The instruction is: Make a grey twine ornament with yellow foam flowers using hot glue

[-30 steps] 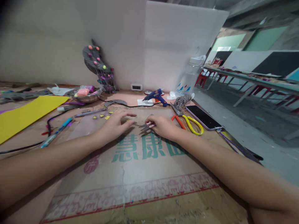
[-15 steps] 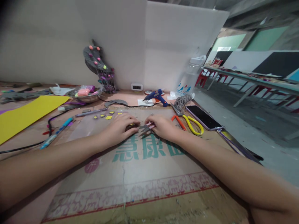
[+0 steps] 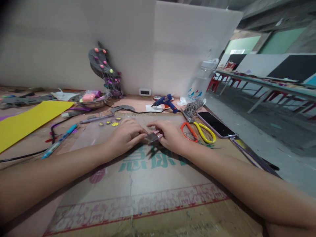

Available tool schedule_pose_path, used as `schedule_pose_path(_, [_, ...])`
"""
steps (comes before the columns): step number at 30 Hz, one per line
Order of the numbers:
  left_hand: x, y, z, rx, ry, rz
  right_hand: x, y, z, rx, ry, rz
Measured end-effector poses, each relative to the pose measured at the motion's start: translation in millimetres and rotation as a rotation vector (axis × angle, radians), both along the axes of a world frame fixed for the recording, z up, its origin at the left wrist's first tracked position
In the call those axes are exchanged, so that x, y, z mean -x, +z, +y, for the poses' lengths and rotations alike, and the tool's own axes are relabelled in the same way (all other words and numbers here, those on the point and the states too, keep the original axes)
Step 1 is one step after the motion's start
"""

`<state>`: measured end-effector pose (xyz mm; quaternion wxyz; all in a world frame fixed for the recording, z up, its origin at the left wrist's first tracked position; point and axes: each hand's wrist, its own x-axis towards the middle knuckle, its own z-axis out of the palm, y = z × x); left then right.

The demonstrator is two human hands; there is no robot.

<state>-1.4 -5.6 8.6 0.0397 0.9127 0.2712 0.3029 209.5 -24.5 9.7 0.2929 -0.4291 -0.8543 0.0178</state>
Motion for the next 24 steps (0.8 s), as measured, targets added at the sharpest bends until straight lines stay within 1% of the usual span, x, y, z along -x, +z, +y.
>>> schedule_pose_path(4, [-0.5,0.5,-0.5,0.028,0.007,-0.028,-0.9,-1.4,2.1,0.102,0.058,-0.08])
schedule_pose_path(7, [-0.3,0.8,-1.4,0.049,0.016,-0.026,-2.8,1.5,3.5,0.097,0.018,-0.063])
schedule_pose_path(13, [0.8,1.6,-2.5,0.067,0.076,-0.02,-13.7,12.4,9.4,-0.062,-0.168,0.134])
schedule_pose_path(18, [0.7,1.6,-2.5,0.068,0.076,-0.006,-28.0,9.7,25.9,-0.094,-0.315,0.333])
schedule_pose_path(21, [0.8,0.7,-2.0,0.063,0.094,0.01,-37.7,5.9,36.7,-0.097,-0.354,0.502])
schedule_pose_path(24, [1.4,0.1,-0.9,0.062,0.137,-0.004,-40.3,4.5,38.6,-0.092,-0.342,0.568])
